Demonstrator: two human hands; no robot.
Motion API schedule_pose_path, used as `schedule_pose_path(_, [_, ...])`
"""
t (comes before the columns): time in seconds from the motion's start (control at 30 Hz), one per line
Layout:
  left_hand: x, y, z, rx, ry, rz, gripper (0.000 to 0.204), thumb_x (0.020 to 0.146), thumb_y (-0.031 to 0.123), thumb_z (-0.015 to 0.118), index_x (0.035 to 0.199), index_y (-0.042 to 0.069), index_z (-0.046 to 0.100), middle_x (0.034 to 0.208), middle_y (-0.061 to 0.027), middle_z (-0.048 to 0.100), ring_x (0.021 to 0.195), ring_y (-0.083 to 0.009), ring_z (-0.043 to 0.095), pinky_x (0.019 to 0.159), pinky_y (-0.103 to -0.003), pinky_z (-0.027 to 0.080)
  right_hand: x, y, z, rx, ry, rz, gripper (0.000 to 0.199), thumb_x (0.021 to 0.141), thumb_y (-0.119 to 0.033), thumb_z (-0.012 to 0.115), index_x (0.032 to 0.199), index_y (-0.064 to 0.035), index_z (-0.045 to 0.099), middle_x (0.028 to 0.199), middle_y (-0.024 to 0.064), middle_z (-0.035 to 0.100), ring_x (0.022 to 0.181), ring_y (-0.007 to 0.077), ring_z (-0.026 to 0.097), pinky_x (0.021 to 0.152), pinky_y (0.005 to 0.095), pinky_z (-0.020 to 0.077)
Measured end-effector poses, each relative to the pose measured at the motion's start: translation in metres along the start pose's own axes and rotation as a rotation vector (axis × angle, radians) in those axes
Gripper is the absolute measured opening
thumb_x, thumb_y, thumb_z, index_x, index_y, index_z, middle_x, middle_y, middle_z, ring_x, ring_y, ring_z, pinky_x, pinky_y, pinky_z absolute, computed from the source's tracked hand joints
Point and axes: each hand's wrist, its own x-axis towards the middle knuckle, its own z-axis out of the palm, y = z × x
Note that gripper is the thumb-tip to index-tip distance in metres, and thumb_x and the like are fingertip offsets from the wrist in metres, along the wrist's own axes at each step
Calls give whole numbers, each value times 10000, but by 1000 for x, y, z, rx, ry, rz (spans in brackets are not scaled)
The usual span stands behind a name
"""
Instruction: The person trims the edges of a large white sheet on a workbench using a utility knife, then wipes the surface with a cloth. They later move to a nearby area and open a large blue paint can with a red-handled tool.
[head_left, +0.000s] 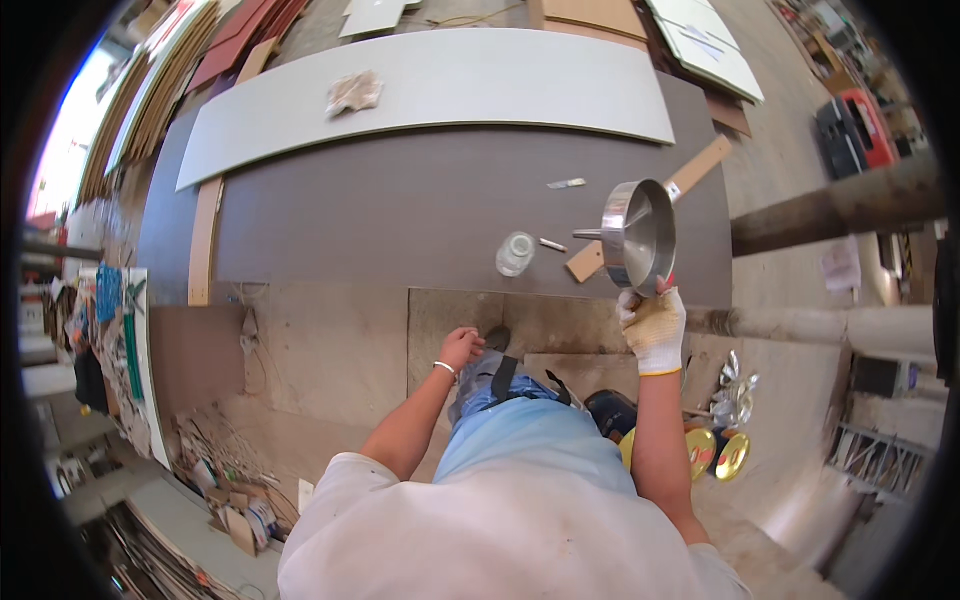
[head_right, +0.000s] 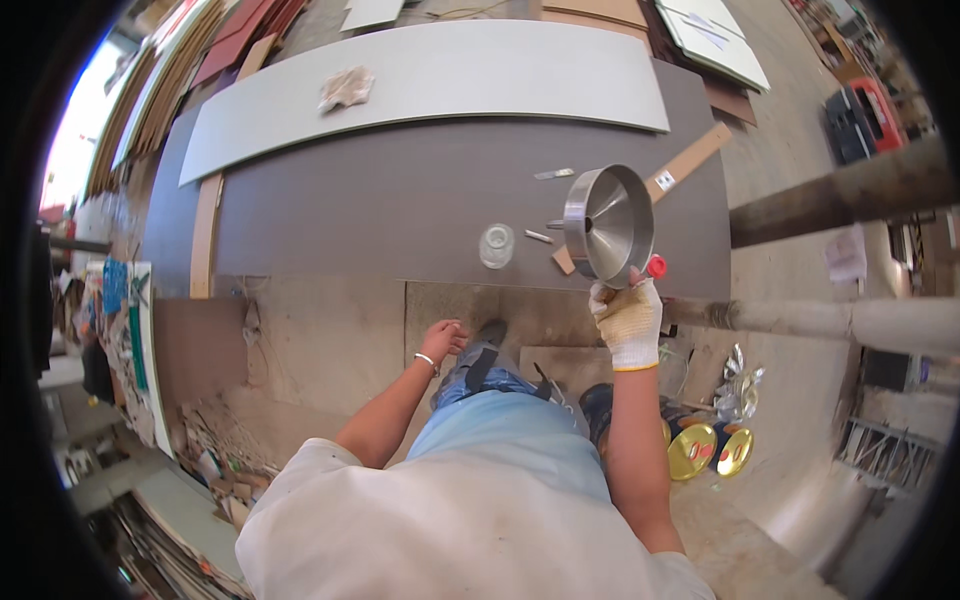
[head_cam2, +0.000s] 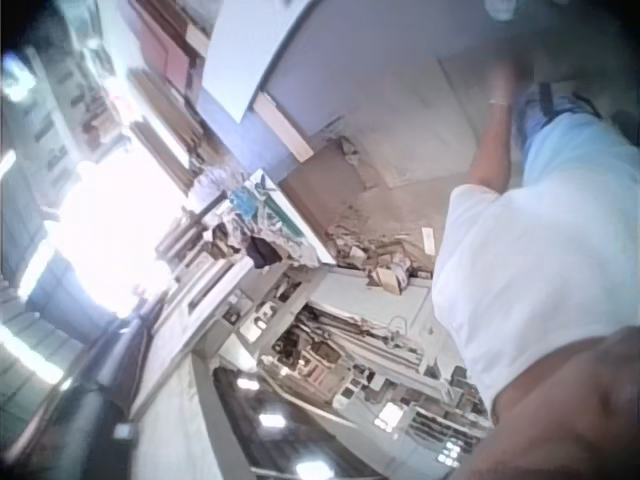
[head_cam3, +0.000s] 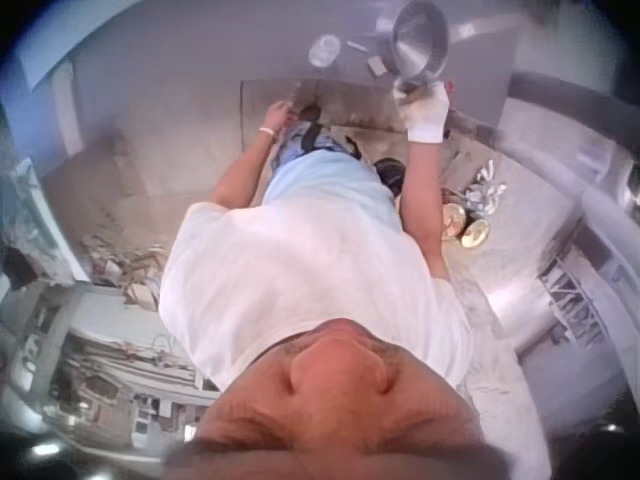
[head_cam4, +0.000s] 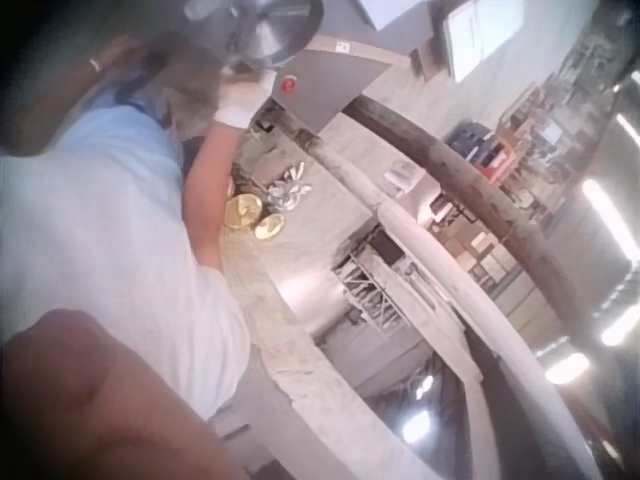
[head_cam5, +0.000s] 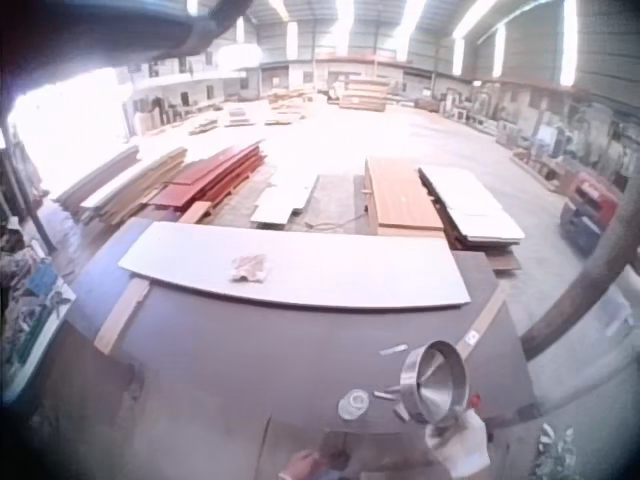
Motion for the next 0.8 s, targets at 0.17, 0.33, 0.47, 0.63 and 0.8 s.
schedule_pose_path(0.17, [-8,-35,-5,300,5,-127,276,958,244,567,1135,53,659,947,-100,738,672,-185,667,544,-333,521,-98,-49,-118,163,298,-343,330,984,-361,569,1104,-64,649,963,126,661,778,248,582,585,338,453])
schedule_pose_path(0.33, [-41,-41,10,703,-59,-16,239,916,248,617,1005,56,728,867,-64,731,661,-159,622,588,-326,499,-247,-43,-281,312,808,-646,199,992,-271,521,1041,-97,603,937,93,690,765,254,634,588,352,490])
schedule_pose_path(0.47, [-30,-54,3,1044,-92,121,296,892,269,669,1025,24,770,951,-122,766,872,-211,710,814,-331,546,-354,7,-391,431,1174,-709,273,1012,-278,466,1025,-52,616,882,87,687,737,216,623,563,312,485])
schedule_pose_path(0.63, [-40,-41,51,1232,-242,251,281,912,222,650,1061,8,755,1020,-176,759,954,-253,730,859,-339,549,-424,66,-467,758,1177,-642,408,1071,-399,396,1020,-41,584,908,136,665,731,233,645,571,316,539])
schedule_pose_path(0.8, [-97,-20,118,1016,-265,77,324,927,167,621,1172,-30,698,969,-134,762,827,-163,700,748,-296,550,-404,88,-490,953,1134,-585,362,1054,-372,430,1015,-52,594,953,131,666,784,268,650,583,330,560])
